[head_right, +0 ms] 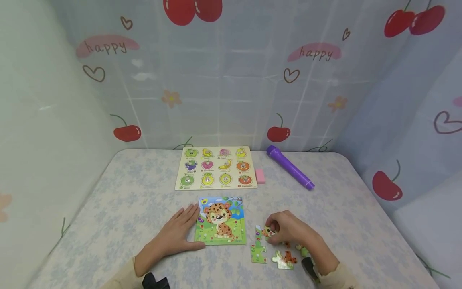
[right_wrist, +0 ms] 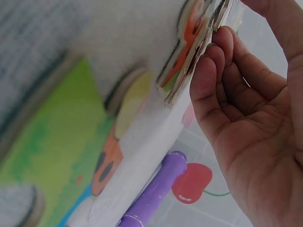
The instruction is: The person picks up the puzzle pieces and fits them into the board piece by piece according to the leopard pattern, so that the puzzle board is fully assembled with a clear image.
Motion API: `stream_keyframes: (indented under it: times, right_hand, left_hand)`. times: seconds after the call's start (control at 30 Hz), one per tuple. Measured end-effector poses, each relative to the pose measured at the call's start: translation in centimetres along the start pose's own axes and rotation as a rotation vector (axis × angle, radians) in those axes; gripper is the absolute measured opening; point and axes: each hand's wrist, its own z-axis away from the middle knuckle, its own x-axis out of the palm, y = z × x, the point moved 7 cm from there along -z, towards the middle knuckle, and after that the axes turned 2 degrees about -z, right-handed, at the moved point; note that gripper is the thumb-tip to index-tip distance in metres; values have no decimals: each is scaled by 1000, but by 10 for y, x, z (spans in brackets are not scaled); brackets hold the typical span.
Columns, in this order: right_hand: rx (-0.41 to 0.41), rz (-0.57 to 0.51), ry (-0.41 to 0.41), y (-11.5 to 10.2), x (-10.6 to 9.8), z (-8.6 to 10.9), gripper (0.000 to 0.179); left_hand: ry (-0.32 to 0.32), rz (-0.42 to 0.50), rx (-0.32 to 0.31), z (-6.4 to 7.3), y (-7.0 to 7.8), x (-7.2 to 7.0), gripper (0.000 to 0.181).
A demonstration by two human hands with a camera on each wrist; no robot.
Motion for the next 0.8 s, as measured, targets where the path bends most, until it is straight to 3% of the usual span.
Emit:
stream_keyframes:
  times: [0.43,0.8]
  right_hand:
    - [-18,25,52,-4,-4,0,32]
    - [19,80,84,-10,-10,-3,30]
  left_hand:
    - [0,-3,-3,0,0,0,115]
    - [-3,-6,-2,0,0,0,114]
